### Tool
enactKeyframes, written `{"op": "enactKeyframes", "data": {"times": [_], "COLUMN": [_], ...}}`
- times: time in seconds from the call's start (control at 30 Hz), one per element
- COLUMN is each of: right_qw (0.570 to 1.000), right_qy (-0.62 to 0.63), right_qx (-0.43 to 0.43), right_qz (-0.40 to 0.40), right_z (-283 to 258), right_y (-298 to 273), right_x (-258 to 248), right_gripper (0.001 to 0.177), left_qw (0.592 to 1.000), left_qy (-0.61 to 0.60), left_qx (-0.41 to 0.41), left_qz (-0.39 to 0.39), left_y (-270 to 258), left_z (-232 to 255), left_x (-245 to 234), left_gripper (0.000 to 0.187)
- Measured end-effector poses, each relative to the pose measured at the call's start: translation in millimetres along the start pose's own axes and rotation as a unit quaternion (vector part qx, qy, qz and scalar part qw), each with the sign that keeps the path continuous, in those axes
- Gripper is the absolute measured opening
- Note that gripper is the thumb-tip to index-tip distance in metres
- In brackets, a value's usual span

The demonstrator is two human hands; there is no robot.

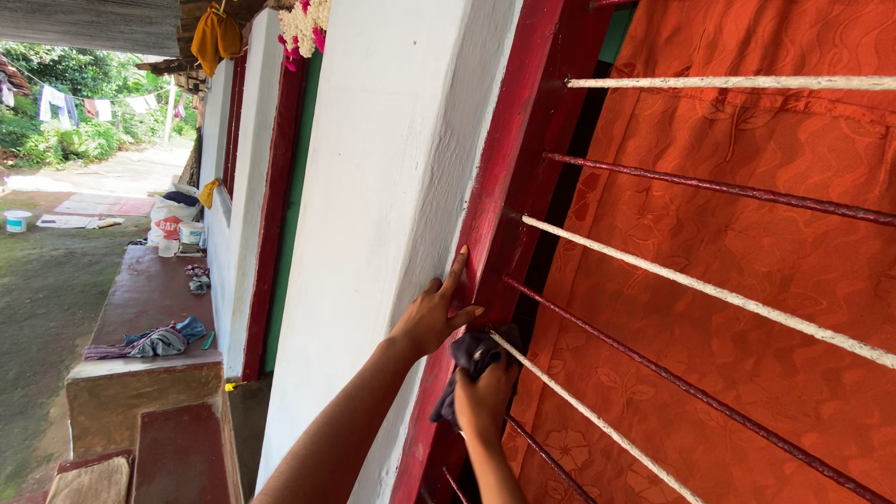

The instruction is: The person wipes the red window frame and the white wall surface with a cloth, moving along the frame and bars.

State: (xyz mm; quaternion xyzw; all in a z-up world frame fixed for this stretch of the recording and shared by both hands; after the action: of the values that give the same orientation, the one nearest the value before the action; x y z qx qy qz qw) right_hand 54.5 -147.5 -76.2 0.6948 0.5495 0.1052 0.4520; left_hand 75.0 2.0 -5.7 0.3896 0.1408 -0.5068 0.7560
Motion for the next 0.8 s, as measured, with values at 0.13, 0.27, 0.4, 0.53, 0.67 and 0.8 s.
{"op": "enactKeyframes", "data": {"times": [0.13, 0.27, 0.4, 0.53, 0.67, 0.8], "right_qw": [1.0, 0.999, 0.995, 0.991, 0.999, 0.993], "right_qy": [-0.008, -0.034, -0.078, -0.087, 0.015, 0.045], "right_qx": [-0.006, -0.016, -0.049, -0.101, -0.005, 0.101], "right_qz": [0.017, -0.018, -0.049, -0.029, -0.036, -0.04], "right_z": [-4, -26, -20, -4, 30, 65], "right_y": [0, -36, -72, -108, -119, -98], "right_x": [-3, 15, 37, 52, 57, 52], "right_gripper": [0.077, 0.089, 0.089, 0.095, 0.086, 0.076], "left_qw": [1.0, 1.0, 1.0, 0.999, 0.999, 0.999], "left_qy": [-0.004, 0.01, 0.0, -0.008, -0.01, -0.004], "left_qx": [0.005, -0.007, -0.008, -0.005, -0.003, -0.031], "left_qz": [0.012, 0.009, 0.015, 0.031, 0.032, 0.012], "left_y": [0, 2, -10, -29, -44, -49], "left_z": [-1, -5, -15, -25, -33, -42], "left_x": [2, 9, 20, 32, 41, 50], "left_gripper": [0.1, 0.101, 0.102, 0.103, 0.108, 0.105]}}
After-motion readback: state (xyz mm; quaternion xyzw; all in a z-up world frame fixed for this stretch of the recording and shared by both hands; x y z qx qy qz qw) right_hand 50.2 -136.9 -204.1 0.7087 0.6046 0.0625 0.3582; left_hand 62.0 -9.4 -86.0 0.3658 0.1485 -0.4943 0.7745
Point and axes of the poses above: each hand's wrist, its own y-axis towards the middle knuckle, its own x-axis out of the palm, z = x × y, the point moved 9 cm from there along y, towards the middle knuckle, and after that the axes turned 15 degrees about -x, right-handed, at the moved point
